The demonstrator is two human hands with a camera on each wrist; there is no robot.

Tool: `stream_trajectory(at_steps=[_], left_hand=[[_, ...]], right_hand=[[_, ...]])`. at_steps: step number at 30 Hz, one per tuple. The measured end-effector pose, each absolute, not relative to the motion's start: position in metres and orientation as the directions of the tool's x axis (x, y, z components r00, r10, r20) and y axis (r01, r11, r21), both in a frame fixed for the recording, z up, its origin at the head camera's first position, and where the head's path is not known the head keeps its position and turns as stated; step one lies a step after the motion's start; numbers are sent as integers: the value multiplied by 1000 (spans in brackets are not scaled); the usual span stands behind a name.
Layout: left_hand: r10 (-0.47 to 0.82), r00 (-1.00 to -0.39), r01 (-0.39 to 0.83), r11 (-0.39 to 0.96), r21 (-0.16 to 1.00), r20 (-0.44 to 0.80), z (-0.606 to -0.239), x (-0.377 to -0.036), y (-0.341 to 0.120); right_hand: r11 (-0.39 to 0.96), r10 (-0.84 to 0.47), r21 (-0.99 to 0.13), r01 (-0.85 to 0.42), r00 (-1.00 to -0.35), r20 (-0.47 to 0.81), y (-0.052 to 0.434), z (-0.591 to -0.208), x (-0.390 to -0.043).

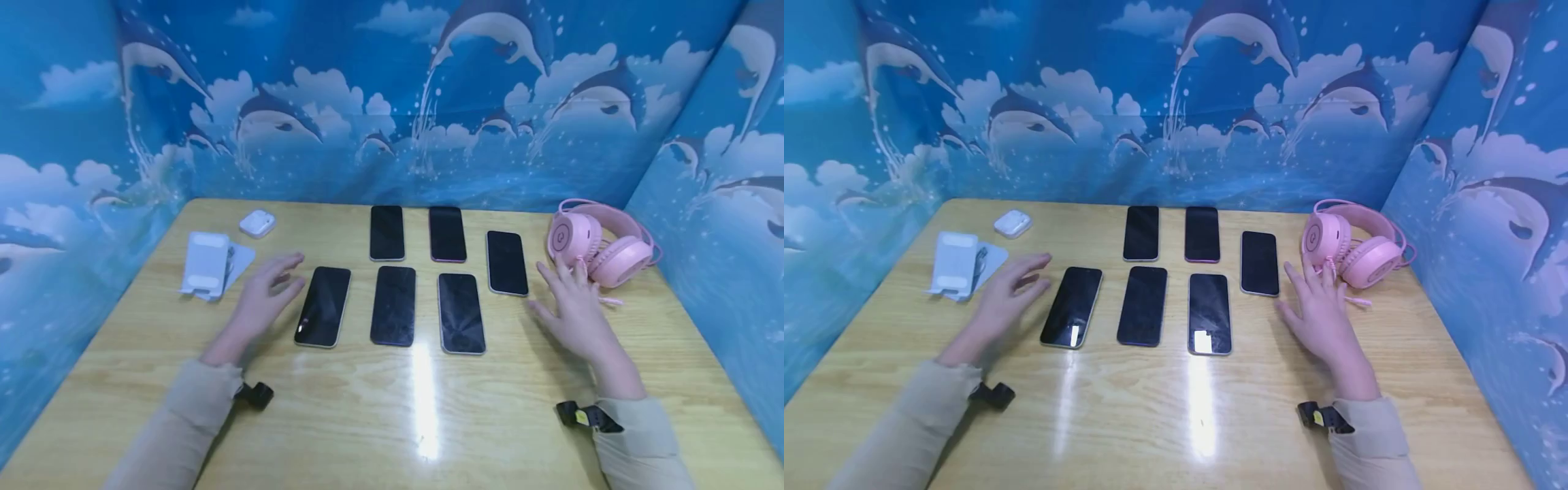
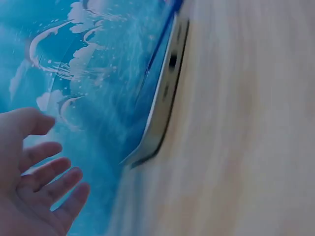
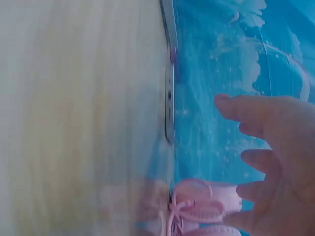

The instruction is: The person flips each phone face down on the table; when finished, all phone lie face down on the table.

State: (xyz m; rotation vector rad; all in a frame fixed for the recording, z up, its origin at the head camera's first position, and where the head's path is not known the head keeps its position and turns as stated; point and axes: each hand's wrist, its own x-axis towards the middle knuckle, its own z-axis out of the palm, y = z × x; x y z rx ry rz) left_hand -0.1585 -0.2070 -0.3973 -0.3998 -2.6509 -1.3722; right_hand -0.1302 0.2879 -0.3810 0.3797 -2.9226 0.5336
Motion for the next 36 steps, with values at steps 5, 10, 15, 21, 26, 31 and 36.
stream_trajectory(at_steps=[5, 10, 15, 21, 26, 31, 36], left_hand=[[96, -989, 139, 379, 915, 110, -413, -158, -204], [49, -994, 108, 334, 936, 97, -422, -157, -198], [35, -995, 100, 339, 935, 94, -421, -150, -188], [26, -995, 99, 379, 920, 96, -429, -149, -187], [28, -991, 131, 417, 900, 131, -434, -152, -190], [43, -986, 163, 431, 887, 160, -436, -154, -192], [56, -980, 193, 458, 868, 189, -436, -155, -194]], right_hand=[[822, -267, -476, -311, -950, 159, 272, -385, -132], [769, -311, -533, -352, -935, 169, 247, -386, -139], [719, -377, -574, -392, -914, 152, 213, -388, -144], [648, -467, -620, -442, -874, 134, 165, -388, -156], [595, -513, -673, -440, -852, 103, 122, -385, -170], [602, -573, -650, -464, -818, 53, 81, -386, -184], [671, -623, -502, -547, -782, 18, 47, -382, -195]])
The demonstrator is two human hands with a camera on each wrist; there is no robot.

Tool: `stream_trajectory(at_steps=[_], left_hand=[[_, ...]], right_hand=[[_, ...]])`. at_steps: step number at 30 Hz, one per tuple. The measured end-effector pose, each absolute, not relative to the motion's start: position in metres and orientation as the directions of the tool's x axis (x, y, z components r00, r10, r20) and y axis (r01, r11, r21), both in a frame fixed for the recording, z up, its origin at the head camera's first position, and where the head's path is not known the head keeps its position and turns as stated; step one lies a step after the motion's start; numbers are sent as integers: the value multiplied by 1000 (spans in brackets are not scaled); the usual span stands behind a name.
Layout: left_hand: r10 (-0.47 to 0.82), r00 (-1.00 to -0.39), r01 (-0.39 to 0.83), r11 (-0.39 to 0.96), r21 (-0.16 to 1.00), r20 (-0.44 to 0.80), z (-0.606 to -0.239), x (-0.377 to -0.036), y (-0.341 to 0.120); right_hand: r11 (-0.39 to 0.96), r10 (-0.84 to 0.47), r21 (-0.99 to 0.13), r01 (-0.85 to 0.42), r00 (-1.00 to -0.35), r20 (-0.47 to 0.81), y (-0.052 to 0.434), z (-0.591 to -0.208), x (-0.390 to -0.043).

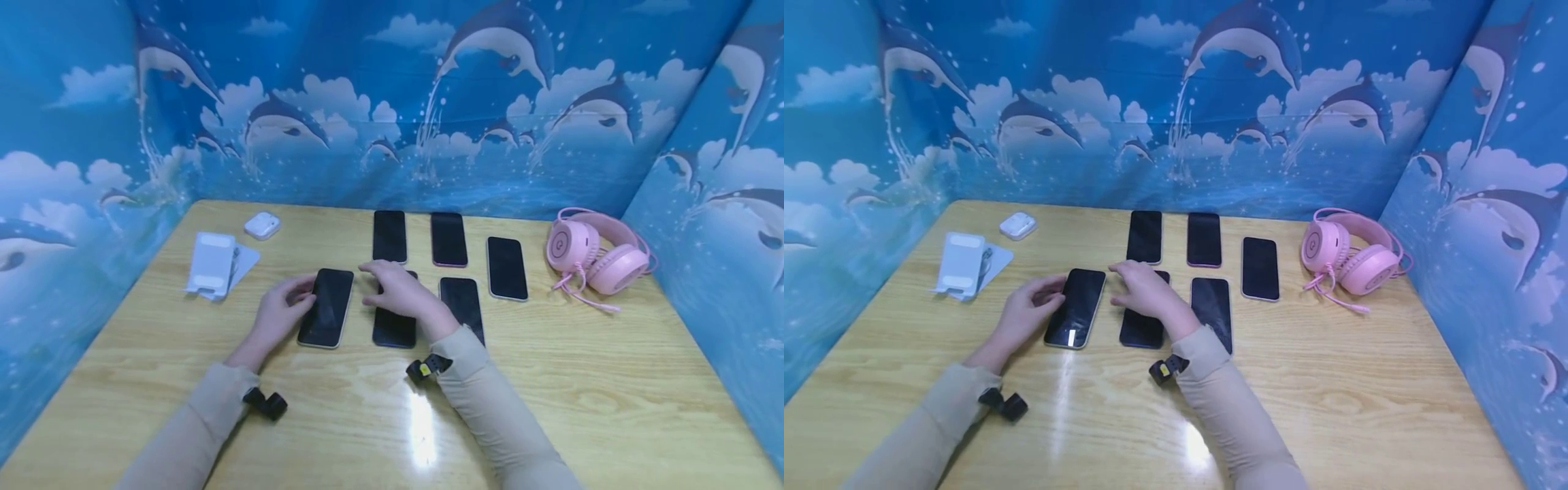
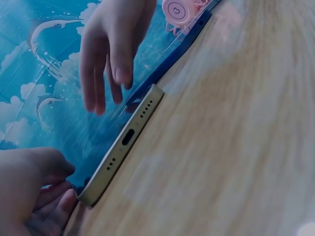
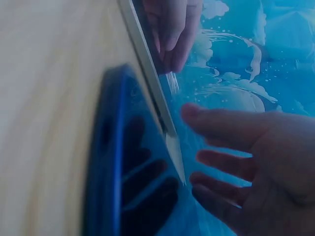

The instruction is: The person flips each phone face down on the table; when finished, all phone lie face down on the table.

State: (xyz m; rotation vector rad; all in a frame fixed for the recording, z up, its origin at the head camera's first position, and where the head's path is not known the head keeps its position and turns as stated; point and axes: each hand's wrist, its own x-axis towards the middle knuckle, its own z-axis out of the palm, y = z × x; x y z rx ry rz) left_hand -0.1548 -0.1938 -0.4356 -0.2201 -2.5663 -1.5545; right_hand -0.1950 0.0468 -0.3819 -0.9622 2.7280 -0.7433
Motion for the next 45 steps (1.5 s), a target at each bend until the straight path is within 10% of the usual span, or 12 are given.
stream_trajectory(at_steps=[11, 45], left_hand=[[64, -986, 163, 509, 845, 152, -433, -150, -197], [114, -976, 219, 563, 797, 188, -433, -156, -195]], right_hand=[[762, -609, -374, -529, -782, -134, 10, -386, -204], [676, -549, -612, -411, -835, -45, 16, -396, -222]])
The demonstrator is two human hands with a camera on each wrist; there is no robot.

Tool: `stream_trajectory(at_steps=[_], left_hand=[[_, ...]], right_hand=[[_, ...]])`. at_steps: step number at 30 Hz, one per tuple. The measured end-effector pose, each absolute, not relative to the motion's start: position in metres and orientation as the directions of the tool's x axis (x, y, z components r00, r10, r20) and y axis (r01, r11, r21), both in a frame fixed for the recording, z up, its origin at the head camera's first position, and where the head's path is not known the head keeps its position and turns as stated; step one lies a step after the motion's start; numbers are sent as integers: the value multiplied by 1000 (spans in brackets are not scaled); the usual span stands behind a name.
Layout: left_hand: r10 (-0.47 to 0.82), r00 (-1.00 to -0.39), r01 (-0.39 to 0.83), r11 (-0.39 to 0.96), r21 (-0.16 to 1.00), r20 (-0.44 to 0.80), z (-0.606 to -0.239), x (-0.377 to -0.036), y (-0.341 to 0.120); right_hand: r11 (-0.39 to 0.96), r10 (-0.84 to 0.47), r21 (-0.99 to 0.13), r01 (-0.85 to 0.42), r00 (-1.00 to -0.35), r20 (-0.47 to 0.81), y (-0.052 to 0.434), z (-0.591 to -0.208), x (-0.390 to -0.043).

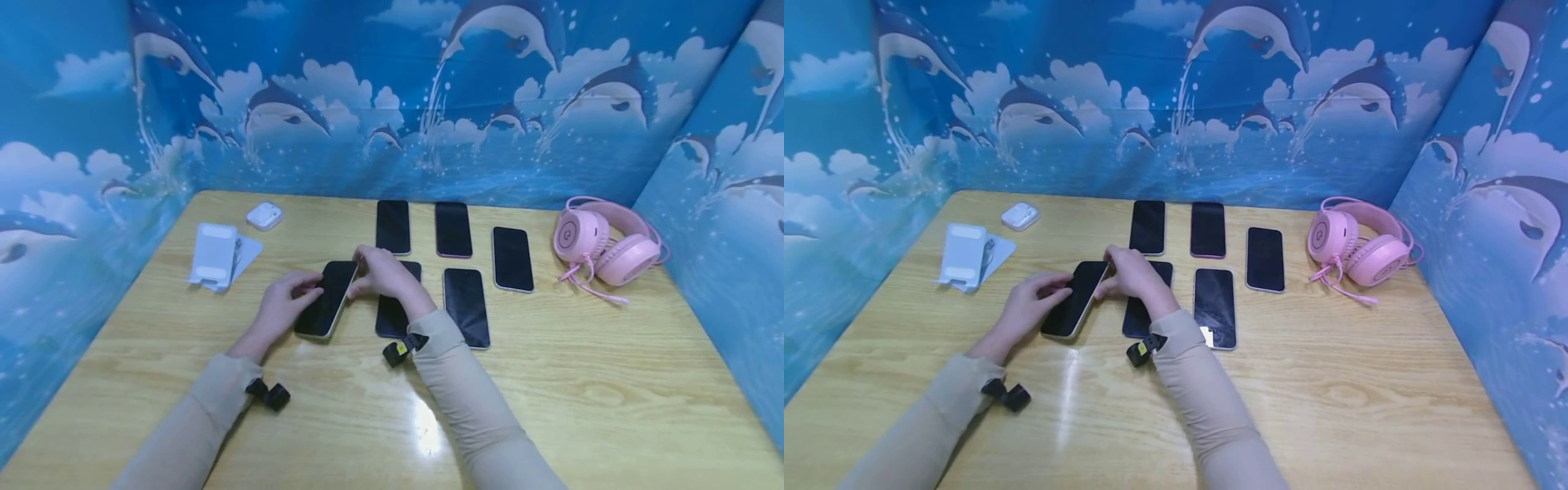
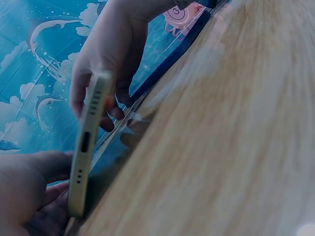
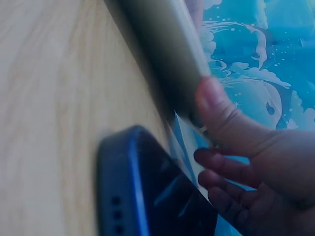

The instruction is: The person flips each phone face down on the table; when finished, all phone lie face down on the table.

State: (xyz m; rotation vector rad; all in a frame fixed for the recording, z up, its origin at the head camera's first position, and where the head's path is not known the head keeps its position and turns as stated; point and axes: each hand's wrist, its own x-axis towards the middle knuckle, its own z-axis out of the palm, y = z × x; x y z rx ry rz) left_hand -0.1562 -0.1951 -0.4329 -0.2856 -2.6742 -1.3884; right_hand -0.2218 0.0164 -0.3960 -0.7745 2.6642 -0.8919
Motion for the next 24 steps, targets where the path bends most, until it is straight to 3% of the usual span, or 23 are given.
stream_trajectory(at_steps=[15, 24], left_hand=[[153, -981, 174, 449, 877, 116, -428, -153, -194], [97, -994, 79, 331, 941, 49, -425, -153, -194]], right_hand=[[539, -503, -759, -364, -862, 56, 5, -387, -218], [573, -511, -710, -409, -856, 81, -5, -387, -214]])
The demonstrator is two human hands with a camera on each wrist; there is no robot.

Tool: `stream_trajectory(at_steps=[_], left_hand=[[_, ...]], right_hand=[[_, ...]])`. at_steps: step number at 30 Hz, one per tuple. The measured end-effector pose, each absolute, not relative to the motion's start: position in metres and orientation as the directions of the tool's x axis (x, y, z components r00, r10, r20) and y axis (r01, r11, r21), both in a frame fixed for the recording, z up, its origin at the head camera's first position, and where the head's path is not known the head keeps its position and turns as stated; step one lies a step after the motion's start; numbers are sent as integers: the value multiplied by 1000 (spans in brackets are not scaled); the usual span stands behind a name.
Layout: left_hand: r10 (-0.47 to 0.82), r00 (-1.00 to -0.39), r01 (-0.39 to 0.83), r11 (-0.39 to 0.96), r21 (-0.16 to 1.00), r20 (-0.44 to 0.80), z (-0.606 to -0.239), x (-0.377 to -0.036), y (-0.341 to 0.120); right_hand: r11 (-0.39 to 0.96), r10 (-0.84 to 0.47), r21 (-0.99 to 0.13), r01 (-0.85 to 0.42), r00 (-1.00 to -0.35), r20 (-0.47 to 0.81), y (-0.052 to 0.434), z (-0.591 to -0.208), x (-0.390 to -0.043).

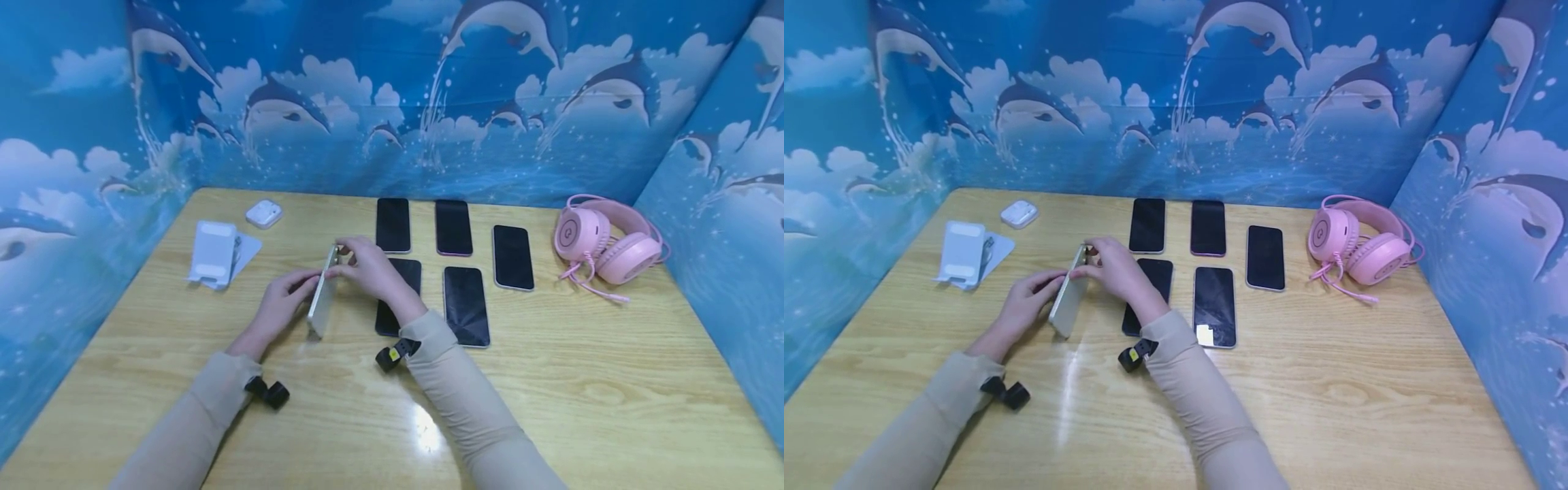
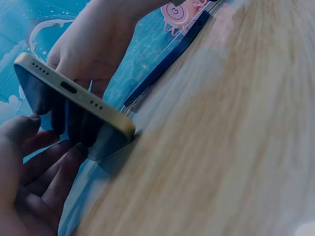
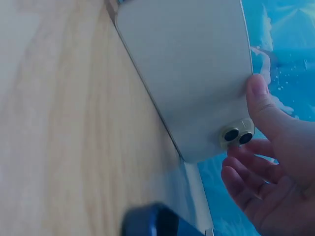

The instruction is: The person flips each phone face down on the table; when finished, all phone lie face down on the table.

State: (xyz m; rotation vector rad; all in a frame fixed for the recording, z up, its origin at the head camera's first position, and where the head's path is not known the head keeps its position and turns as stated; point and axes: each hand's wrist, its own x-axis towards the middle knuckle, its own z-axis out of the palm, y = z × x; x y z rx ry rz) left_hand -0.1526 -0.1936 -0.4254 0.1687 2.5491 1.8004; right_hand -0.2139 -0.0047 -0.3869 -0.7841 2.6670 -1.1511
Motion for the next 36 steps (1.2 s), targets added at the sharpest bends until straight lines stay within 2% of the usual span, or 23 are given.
stream_trajectory(at_steps=[5, 13, 25, 36], left_hand=[[53, -998, 2, 299, 954, -15, -424, -153, -195], [-13, -998, 42, 443, 896, 54, -420, -153, -196], [-38, -978, 145, 590, 794, 207, -429, -156, -199], [25, -985, 133, 735, 665, 169, -431, -158, -199]], right_hand=[[618, -510, -680, -394, -859, 35, -9, -387, -207], [722, -556, -513, -465, -831, -29, -10, -394, -206], [747, -569, -473, -468, -818, -89, -5, -397, -210], [760, -557, -458, -461, -825, -96, -3, -397, -210]])
